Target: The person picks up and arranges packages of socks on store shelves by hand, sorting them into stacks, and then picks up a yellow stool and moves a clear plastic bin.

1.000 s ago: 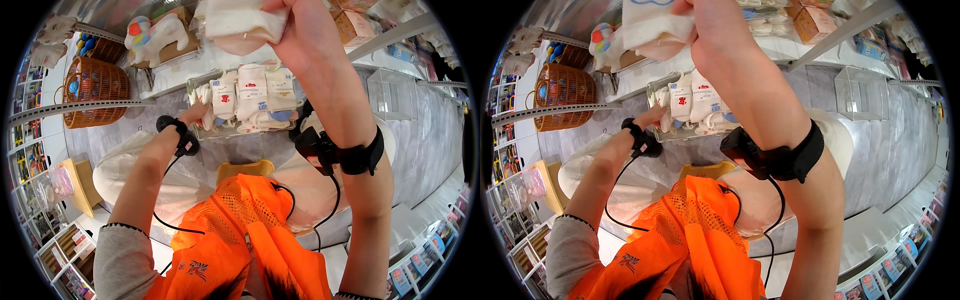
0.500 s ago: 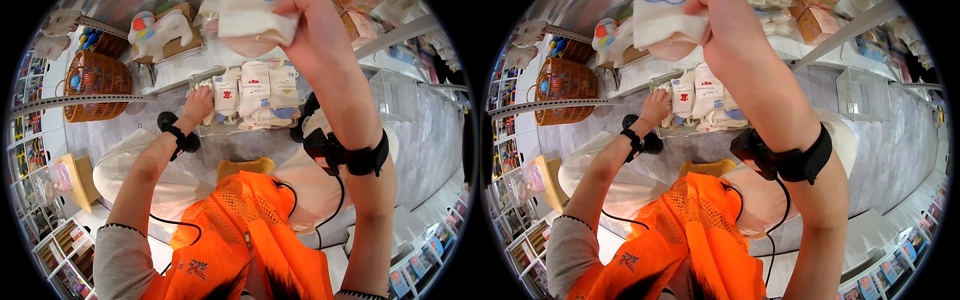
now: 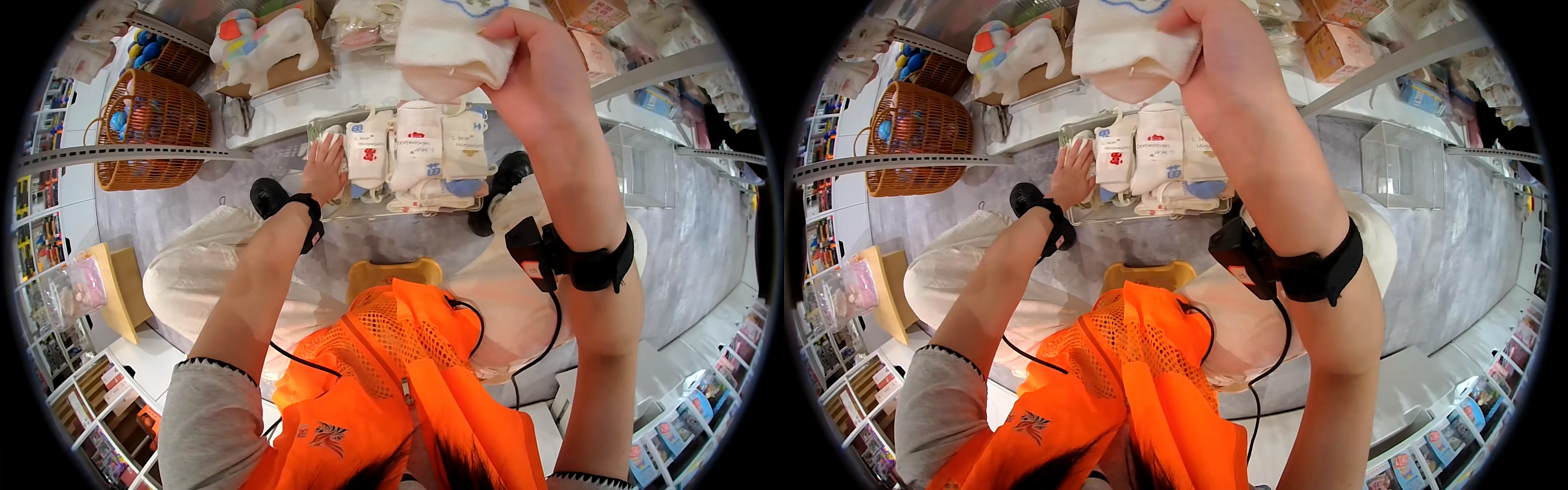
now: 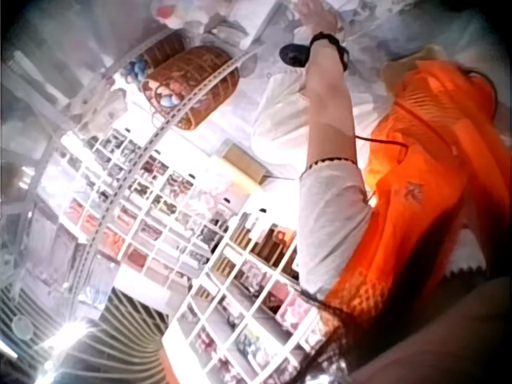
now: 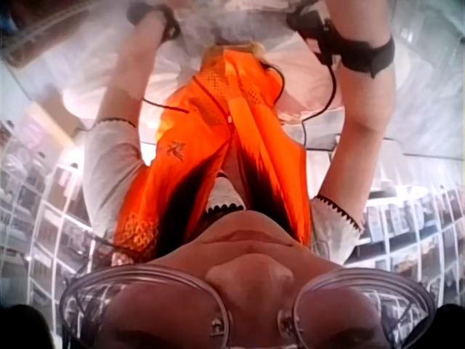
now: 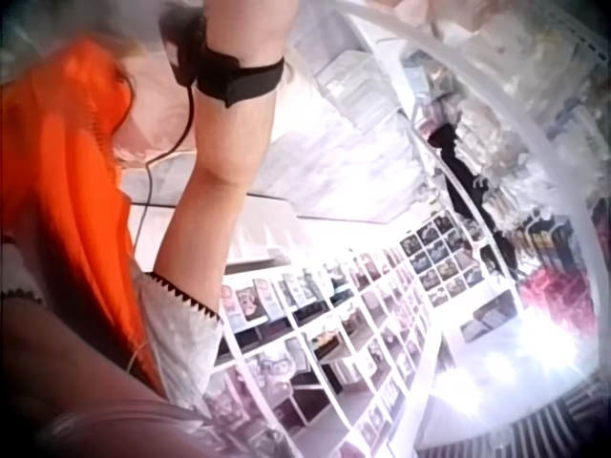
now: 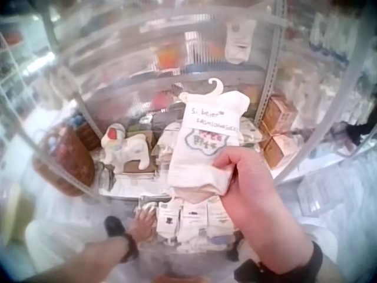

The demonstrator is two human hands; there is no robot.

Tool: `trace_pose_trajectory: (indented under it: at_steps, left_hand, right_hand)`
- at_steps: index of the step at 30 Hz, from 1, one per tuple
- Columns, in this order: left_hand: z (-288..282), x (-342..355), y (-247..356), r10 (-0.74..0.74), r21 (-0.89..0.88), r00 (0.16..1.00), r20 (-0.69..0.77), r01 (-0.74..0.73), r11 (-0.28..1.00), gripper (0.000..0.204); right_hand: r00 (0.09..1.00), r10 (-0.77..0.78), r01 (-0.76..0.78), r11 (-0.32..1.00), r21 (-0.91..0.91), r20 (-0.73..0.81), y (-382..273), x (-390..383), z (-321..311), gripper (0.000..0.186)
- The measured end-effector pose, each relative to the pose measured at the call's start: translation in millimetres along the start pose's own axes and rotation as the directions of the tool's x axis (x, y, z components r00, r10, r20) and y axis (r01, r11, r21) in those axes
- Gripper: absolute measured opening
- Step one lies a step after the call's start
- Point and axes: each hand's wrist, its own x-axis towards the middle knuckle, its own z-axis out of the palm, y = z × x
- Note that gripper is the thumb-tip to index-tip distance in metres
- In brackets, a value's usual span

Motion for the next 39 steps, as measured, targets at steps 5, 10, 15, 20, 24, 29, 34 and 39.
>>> trace_pose_trajectory:
  at_steps: [5, 10, 15, 20, 24, 29, 34, 39]
  left_hand:
    - [-16, 10, -9, 0.029, 0.048, 0.999, -0.039, -0.027, 0.998, 0.055]
    - [-46, 5, -40, -0.169, -0.293, 0.982, -0.084, 0.137, 0.946, 0.051]
    - [-169, 10, -37, 0.117, -0.812, 0.993, -0.009, 0.061, -0.58, 0.041]
    - [-192, -5, -28, 0.032, -0.789, 0.999, -0.012, 0.01, -0.614, 0.033]
    - [-122, 14, -26, -0.246, -0.876, 0.966, 0.084, -0.046, -0.481, 0.029]
    - [-16, 32, -21, -0.17, -0.796, 0.895, 0.411, 0.262, -0.545, 0.033]
    - [-20, 39, 8, -0.094, -0.789, 0.908, 0.409, 0.3, -0.536, 0.031]
    - [-37, 35, 23, -0.011, -0.6, 0.963, 0.269, 0.158, -0.784, 0.028]
  right_hand:
    - [1.0, 0.021, -0.017, 0.981, -0.192, 0.015, -8, 22, -39, 0.027]
    - [0.996, 0.05, -0.068, 0.955, -0.287, -0.071, 38, 8, -4, 0.037]
    - [0.98, 0.198, -0.19, 0.845, -0.499, -0.038, 79, 10, -20, 0.037]
    - [0.979, 0.201, -0.044, 0.298, -0.954, 0.017, 105, 11, -35, 0.047]
    - [0.999, 0.037, -0.032, 0.145, -0.989, -0.026, 108, 9, -40, 0.053]
    - [0.995, 0.096, -0.064, 0.268, -0.961, -0.039, 77, -1, -23, 0.05]
    - [0.987, 0.159, -0.086, 0.393, -0.916, -0.025, 67, -12, -17, 0.047]
    - [0.994, 0.107, -0.061, 0.503, -0.862, -0.009, 65, -15, -11, 0.047]
